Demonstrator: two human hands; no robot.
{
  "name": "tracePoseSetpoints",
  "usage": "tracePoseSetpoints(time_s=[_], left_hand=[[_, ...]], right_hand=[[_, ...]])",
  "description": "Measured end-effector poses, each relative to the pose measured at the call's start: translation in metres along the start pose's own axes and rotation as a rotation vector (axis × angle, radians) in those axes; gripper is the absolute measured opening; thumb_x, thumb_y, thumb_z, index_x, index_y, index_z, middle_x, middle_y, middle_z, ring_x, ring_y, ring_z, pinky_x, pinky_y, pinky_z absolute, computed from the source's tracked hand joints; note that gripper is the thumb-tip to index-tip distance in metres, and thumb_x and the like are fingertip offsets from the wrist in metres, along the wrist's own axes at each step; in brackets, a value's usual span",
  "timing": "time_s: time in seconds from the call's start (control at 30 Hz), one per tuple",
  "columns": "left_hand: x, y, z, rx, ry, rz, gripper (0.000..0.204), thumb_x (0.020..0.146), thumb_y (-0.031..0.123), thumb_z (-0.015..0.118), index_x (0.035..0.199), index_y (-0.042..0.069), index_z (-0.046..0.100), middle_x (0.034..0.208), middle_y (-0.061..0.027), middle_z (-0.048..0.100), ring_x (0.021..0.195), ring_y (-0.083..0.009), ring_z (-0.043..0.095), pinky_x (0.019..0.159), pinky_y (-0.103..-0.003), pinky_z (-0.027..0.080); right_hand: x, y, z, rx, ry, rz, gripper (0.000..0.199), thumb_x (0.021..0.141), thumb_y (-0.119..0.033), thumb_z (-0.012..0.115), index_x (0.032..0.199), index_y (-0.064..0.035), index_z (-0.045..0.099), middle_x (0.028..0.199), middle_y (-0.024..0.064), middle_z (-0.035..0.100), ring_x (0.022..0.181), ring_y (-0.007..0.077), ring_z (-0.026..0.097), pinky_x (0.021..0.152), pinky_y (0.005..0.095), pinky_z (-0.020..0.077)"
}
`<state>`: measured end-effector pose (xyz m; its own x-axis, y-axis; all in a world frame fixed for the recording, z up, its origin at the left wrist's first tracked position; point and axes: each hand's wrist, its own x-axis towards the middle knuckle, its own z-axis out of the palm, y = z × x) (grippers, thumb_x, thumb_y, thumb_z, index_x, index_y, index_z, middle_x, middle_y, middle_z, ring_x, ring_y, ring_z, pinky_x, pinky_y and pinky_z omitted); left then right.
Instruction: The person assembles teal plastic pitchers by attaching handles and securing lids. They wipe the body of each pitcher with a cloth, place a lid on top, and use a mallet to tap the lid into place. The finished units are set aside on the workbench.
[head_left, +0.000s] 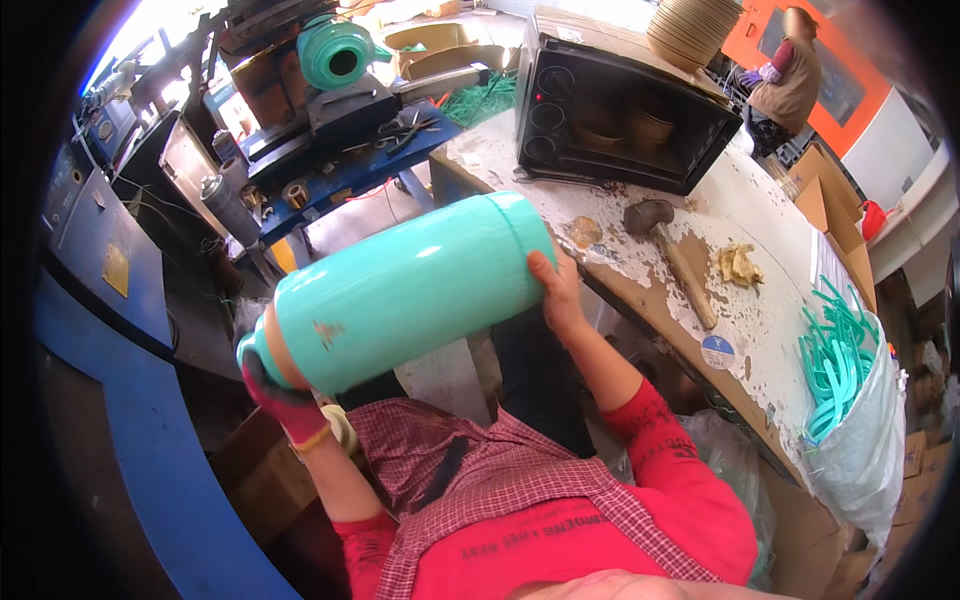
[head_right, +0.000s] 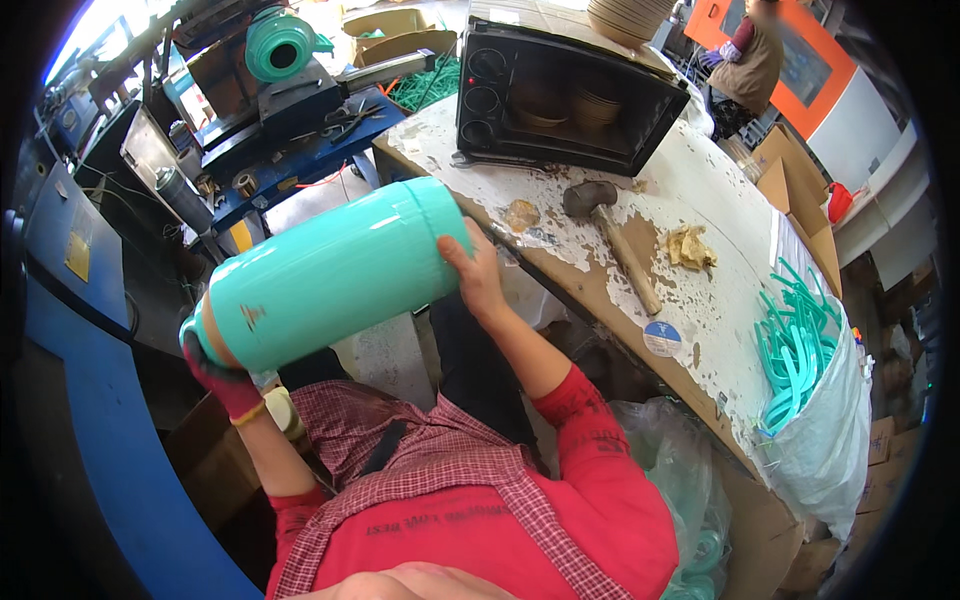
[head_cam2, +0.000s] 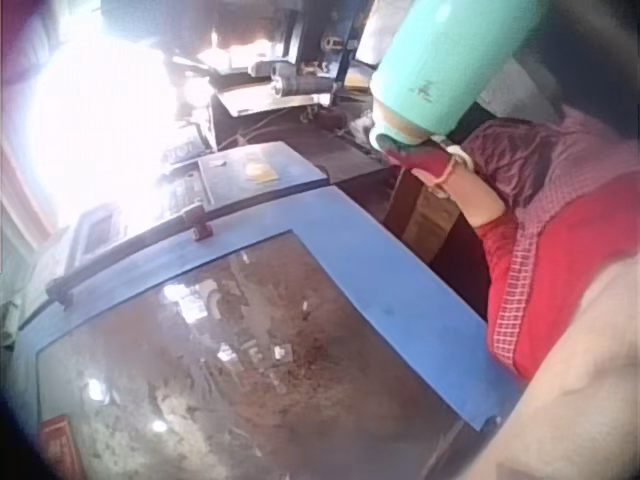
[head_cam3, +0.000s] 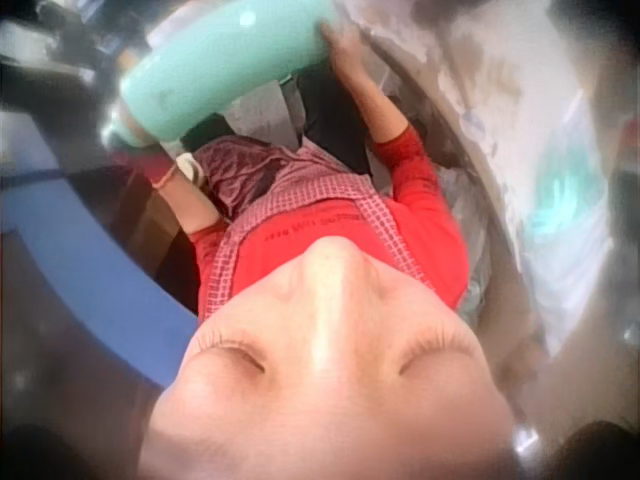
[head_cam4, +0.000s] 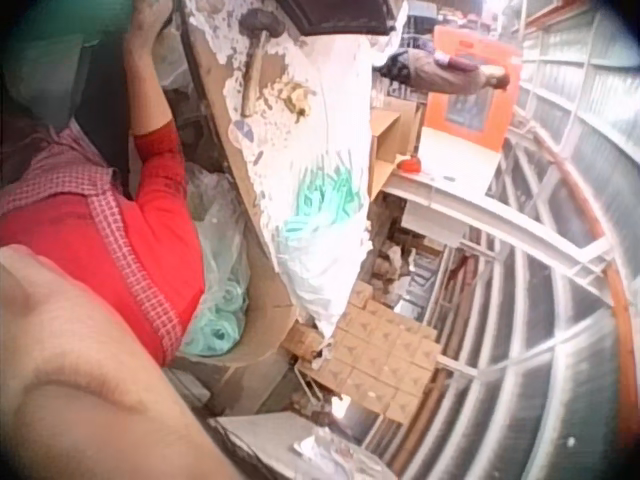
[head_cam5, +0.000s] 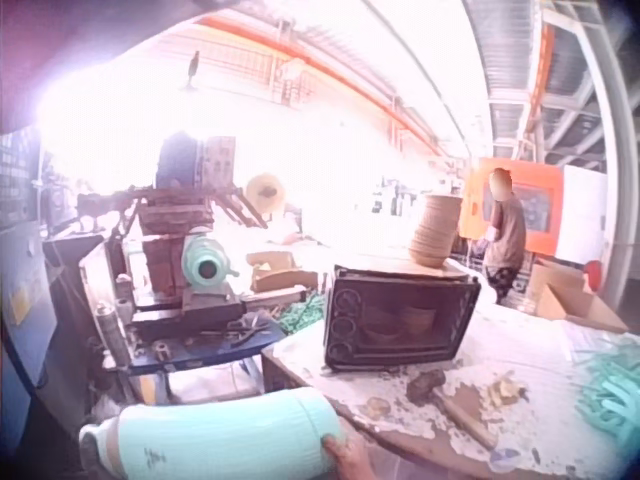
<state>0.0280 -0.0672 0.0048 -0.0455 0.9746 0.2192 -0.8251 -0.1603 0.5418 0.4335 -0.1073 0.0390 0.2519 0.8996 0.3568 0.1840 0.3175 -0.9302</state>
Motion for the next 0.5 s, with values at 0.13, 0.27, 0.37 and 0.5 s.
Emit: tracePoseSetpoints(time_s=[0.13, 0.27, 0.37, 0.5], left_hand=[[0.031, -0.012, -0.054, 0.138, 0.238, -0.093, 0.05, 0.096, 0.044, 0.052, 0.124, 0.003, 0.06, 0.125, -0.0134, 0.064, 0.115, -0.0278, 0.061, 0.1, -0.045, 0.049], [0.053, -0.064, -0.102, 0.528, 0.008, 0.034, 0.044, 0.099, 0.04, 0.049, 0.122, 0.005, 0.061, 0.118, -0.0097, 0.067, 0.109, -0.0245, 0.063, 0.097, -0.042, 0.051], [0.06, -0.07, -0.11, 0.146, 0.213, -0.283, 0.036, 0.101, 0.033, 0.048, 0.118, 0.006, 0.064, 0.111, -0.0093, 0.07, 0.102, -0.0222, 0.065, 0.091, -0.038, 0.053], [0.048, -0.056, -0.087, 0.165, -0.02, -0.322, 0.038, 0.102, 0.033, 0.049, 0.124, 0.004, 0.059, 0.118, -0.0093, 0.067, 0.107, -0.0215, 0.063, 0.096, -0.035, 0.05]], right_hand=[[0.009, -0.013, -0.022, 0.087, -0.078, -0.297, 0.085, 0.093, -0.068, 0.036, 0.147, -0.002, 0.035, 0.147, 0.0144, 0.036, 0.134, 0.0236, 0.034, 0.112, 0.0405, 0.0244], [0.015, -0.023, -0.026, 0.069, -0.257, -0.431, 0.102, 0.091, -0.077, 0.027, 0.156, -0.0004, 0.01, 0.164, 0.0166, 0.011, 0.152, 0.028, 0.007, 0.122, 0.0413, 0.0016], [0.017, -0.042, -0.033, 0.018, -0.224, -0.408, 0.104, 0.09, -0.079, 0.026, 0.157, -0.0013, 0.008, 0.165, 0.0137, 0.009, 0.152, 0.0281, 0.007, 0.122, 0.0433, 0.0013], [0.005, -0.063, -0.064, -0.039, -0.04, -0.359, 0.104, 0.085, -0.081, 0.036, 0.153, -0.0027, 0.029, 0.154, 0.0159, 0.034, 0.145, 0.0304, 0.029, 0.119, 0.0443, 0.0171]])
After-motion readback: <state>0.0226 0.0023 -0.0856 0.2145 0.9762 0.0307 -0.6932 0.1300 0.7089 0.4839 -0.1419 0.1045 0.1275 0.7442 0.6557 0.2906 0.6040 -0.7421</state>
